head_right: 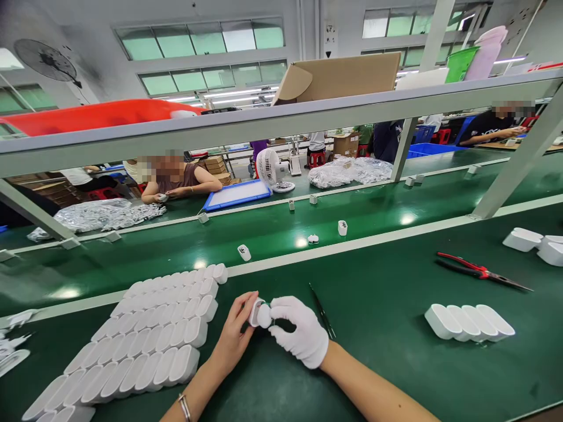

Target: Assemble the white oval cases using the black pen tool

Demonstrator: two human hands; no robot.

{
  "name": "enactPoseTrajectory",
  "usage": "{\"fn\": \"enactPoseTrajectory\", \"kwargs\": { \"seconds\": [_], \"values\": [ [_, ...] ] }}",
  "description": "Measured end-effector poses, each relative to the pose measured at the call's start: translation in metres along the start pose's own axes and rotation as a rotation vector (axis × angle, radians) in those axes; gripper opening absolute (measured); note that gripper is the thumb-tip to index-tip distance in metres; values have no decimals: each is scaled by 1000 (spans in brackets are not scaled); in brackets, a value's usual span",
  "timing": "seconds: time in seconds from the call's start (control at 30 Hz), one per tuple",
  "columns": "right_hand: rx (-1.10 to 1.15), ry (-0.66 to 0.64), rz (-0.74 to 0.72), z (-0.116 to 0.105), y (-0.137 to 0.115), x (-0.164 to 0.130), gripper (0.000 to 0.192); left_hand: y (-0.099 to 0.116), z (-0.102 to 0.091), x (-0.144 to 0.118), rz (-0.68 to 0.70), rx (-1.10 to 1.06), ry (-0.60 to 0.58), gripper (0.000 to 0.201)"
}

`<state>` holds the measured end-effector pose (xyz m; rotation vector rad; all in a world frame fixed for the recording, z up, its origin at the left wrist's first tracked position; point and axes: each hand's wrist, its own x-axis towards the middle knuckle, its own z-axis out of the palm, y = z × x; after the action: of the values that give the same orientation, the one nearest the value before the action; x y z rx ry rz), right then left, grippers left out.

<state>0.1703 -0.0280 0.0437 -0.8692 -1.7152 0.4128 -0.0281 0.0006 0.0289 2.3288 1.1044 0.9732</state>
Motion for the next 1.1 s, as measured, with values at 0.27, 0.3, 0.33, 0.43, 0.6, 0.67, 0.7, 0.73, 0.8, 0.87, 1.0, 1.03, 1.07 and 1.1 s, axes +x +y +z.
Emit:
{"fn": "enactPoseTrajectory", "kwargs": {
  "seconds": [0.27,0.3,0.33,0.43,0.6,0.67,0.7,0.73,0.8,0.87,1.0,1.03,1.07,1.1],
  "values": [
    [-71,46,-252,5,-8,7,35,-1,2,-3,39,69,-5,65],
    [-65,50,-278,6,-8,7,36,-1,2,-3,53,65,-7,66],
    [-64,54,-292,7,-8,8,37,-1,2,-3,64,61,-9,67],
    [-72,55,-286,9,-8,8,39,-1,1,-2,70,52,-22,70],
    [-46,44,-297,6,-10,8,39,0,2,-1,45,11,-39,72],
    [-54,53,-299,4,-11,8,39,1,3,-1,37,-8,-35,72],
    [-63,59,-298,3,-11,8,38,1,3,-1,36,-17,-32,71],
    [-75,66,-296,3,-11,8,38,1,3,-1,36,-25,-29,72],
    [-90,73,-301,2,-11,8,37,1,4,-1,34,-35,-25,73],
    [-89,68,-310,2,-11,9,36,0,4,-2,32,-41,-26,74],
    [-84,52,-306,2,-11,10,35,-1,4,-2,32,-43,-30,74],
    [-83,44,-310,2,-10,11,35,-1,5,-2,34,-43,-30,75],
    [-81,39,-316,3,-10,11,36,-1,5,-2,35,-44,-28,75],
    [-79,39,-323,3,-9,11,36,-1,5,-2,35,-46,-27,75]
  ]
}}
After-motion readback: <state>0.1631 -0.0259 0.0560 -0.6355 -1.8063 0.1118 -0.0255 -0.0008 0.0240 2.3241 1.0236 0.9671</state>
